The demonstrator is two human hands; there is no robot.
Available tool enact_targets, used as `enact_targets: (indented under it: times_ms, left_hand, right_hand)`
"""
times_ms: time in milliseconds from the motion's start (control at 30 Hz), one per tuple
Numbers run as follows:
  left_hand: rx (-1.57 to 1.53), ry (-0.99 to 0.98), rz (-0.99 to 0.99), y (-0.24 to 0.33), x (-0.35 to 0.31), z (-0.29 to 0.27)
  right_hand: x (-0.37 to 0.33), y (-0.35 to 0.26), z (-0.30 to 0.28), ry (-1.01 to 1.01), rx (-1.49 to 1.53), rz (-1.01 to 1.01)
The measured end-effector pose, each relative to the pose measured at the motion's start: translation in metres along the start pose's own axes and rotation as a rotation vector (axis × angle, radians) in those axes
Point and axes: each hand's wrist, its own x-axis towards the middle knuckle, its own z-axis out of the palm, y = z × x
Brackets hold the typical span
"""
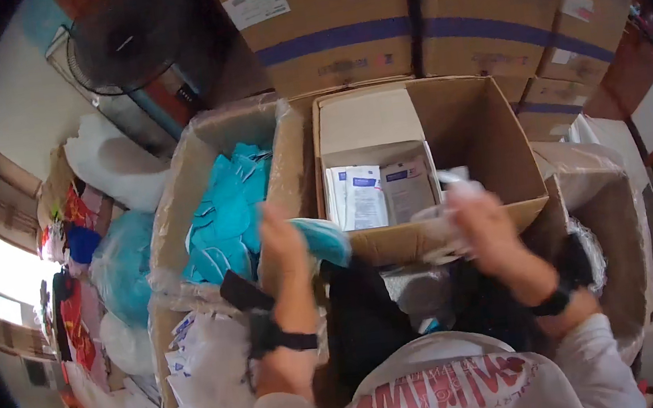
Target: Packing individual face masks into plastic sleeves and then into boxes.
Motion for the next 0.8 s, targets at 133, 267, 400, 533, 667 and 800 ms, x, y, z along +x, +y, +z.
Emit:
enact_targets:
  times_ms: [133, 267, 400, 533, 667, 800]
  left_hand:
    - [0.229, 0.304, 0.239, -0.013, 0.113, -0.075]
    - [0.366, 0.442, 0.430, -0.023, 0.209, -0.103]
    - [0.933, 0.030, 0.284, -0.085, 0.215, -0.070]
    - [0.229, -0.314, 0.369, -0.082, 0.149, 0.003]
    - [-0.045, -1.135, -0.120, -0.045, 0.024, 0.101]
    - [0.323, -0.984, -0.052, -0.059, -0.044, 0.152]
  right_hand:
    - [-0.055, 0.109, -0.115, 0.402, -0.443, 0.270]
    - [-0.198, 0.191, -0.223, 0.474, -0.361, 0.826]
    - [-0.379, 0.228, -0.251, -0.207, -1.002, 1.152]
    - [-0.320, 0.211, -0.173, 0.010, -0.625, 1.218]
    - [-0.219, 0.205, -0.089, 0.288, -0.128, 1.007]
    - [-0.108, 0.134, -0.050, 0.052, -0.093, 0.609]
